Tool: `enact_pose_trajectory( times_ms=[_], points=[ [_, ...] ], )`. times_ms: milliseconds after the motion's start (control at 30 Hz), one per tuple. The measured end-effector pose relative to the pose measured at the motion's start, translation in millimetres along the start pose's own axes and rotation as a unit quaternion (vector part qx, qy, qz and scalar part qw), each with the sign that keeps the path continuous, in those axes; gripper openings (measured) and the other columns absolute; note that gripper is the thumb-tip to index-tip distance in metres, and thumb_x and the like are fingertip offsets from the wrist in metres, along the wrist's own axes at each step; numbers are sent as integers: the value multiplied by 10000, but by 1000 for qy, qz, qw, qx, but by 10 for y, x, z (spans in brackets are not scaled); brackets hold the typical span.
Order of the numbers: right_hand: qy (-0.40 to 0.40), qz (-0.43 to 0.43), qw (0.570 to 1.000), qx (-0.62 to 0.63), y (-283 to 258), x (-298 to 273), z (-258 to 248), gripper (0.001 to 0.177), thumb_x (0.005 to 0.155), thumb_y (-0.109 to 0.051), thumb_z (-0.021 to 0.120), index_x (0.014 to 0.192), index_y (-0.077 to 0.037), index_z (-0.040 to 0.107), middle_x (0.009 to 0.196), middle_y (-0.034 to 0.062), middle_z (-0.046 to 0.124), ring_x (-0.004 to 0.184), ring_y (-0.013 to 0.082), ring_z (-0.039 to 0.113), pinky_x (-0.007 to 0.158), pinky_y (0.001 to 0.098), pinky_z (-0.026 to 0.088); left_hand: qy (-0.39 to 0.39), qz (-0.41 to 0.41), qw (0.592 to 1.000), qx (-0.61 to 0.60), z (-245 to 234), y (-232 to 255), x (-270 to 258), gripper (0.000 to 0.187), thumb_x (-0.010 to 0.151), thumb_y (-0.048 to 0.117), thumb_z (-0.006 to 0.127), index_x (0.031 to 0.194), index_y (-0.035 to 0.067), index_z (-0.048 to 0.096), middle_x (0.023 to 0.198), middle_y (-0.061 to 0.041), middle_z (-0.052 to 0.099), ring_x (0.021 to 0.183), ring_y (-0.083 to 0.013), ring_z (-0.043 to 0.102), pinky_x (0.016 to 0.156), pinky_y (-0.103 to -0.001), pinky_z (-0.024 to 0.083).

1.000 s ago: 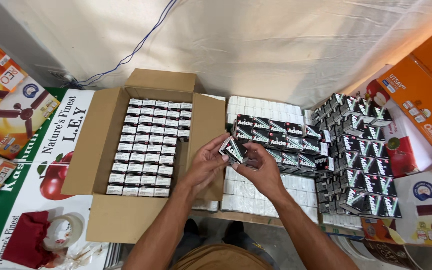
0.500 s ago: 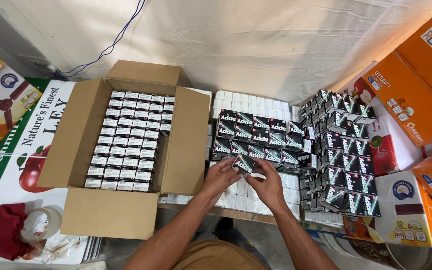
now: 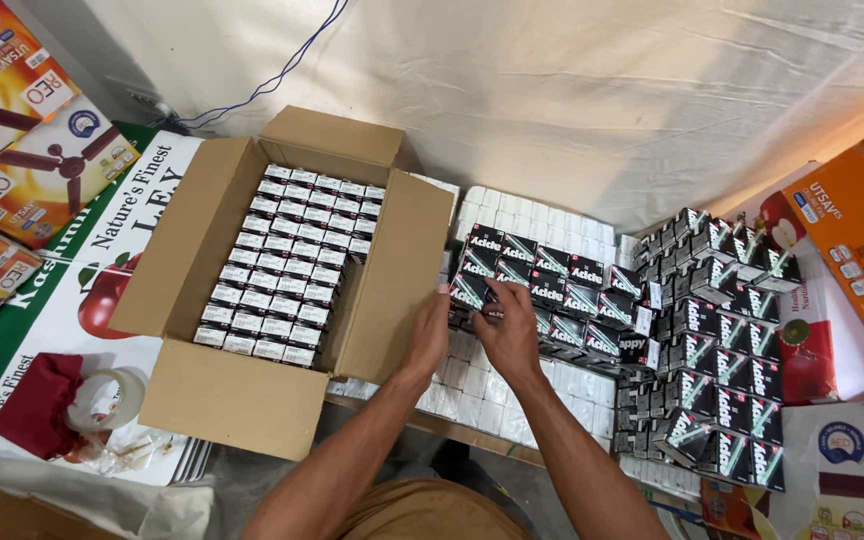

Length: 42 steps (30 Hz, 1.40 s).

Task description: The person repeatedly picks small black and white boxes from a larger cardboard box and places them into a neat stack on a white surface. The person handles the boxes one at a time, aligning them in rows to form a growing pile.

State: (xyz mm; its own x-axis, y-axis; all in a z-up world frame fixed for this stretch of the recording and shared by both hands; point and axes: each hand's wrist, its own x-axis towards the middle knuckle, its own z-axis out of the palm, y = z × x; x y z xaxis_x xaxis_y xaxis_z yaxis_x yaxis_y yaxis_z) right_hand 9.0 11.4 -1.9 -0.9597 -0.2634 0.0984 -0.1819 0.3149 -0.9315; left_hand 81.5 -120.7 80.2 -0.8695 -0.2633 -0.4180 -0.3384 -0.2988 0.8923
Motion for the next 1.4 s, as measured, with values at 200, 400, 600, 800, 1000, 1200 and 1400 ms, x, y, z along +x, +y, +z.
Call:
enact_pose_trajectory(
  times_ms=[200, 400, 600, 800, 1000, 1200, 1400],
  points=[
    [10, 7, 1000, 7, 10, -26, 10, 549, 825, 74, 720, 1360, 18, 617, 1170, 232, 570, 946, 328, 721, 833, 356, 650, -27, -11, 999, 17, -113, -225, 136, 765, 1073, 626, 246, 1648, 124, 206, 1696, -225, 106, 1539, -473, 112, 1255, -581, 191],
    [-1, 13, 1000, -2, 104, 31, -6, 489, 833, 14, 764, 1309, -24, 657, 1125, 200, 610, 959, 328, 736, 815, 361, 663, -36, 9, 999, 12, -75, -144, 78, 779, 1077, 604, 225, 1643, 71, 176, 1692, -252, 65, 1544, -473, 39, 1269, -601, 55],
    [28, -13, 997, -75, 92, 7, -32, 401, 851, -110, 790, 1244, -123, 710, 1045, 104, 661, 828, 223, 716, 663, 305, 636, -23, 14, 1000, -3, -85, -28, -47, 739, 1093, 564, 216, 1631, 57, 230, 1692, -235, 120, 1558, -424, 69, 1269, -555, 69],
    [20, -94, 994, -50, -506, -17, 30, 88, 1000, -152, 692, 1035, -118, 766, 781, 34, 602, 662, 140, 555, 605, 340, 516, 28, 112, 993, -28, -228, 27, -7, 539, 1019, 242, 571, 1502, 15, 499, 1543, -287, 438, 1478, -428, 343, 1206, -545, 303],
    [-35, -112, 993, -15, -722, 30, 499, 431, 1078, -301, 615, 680, -152, 681, 520, 25, 545, 478, 156, 550, 786, 390, 581, 110, 167, 980, -22, -781, 50, 100, 151, 919, 159, 676, 976, 129, 812, 961, -13, 726, 960, -108, 578, 895, -306, 489],
    [-22, -176, 978, -107, -937, 111, 1052, 343, 1029, -245, 664, 704, -134, 661, 754, 95, 675, 798, 369, 666, 782, 434, 525, 129, 198, 970, 61, -1453, 329, 46, 158, 931, 98, 654, 977, 93, 805, 859, -37, 743, 877, -86, 613, 791, -287, 536],
    [-54, -130, 984, -111, -1519, 292, 1369, 287, 1080, -192, 560, 990, -6, 759, 1363, 306, 565, 1243, 643, 494, 1040, 742, 409, 138, 261, 939, 179, -2050, 133, 421, 165, 990, 118, 628, 1022, 80, 786, 1107, -119, 729, 1105, -309, 676, 942, -446, 530]
  ],
)
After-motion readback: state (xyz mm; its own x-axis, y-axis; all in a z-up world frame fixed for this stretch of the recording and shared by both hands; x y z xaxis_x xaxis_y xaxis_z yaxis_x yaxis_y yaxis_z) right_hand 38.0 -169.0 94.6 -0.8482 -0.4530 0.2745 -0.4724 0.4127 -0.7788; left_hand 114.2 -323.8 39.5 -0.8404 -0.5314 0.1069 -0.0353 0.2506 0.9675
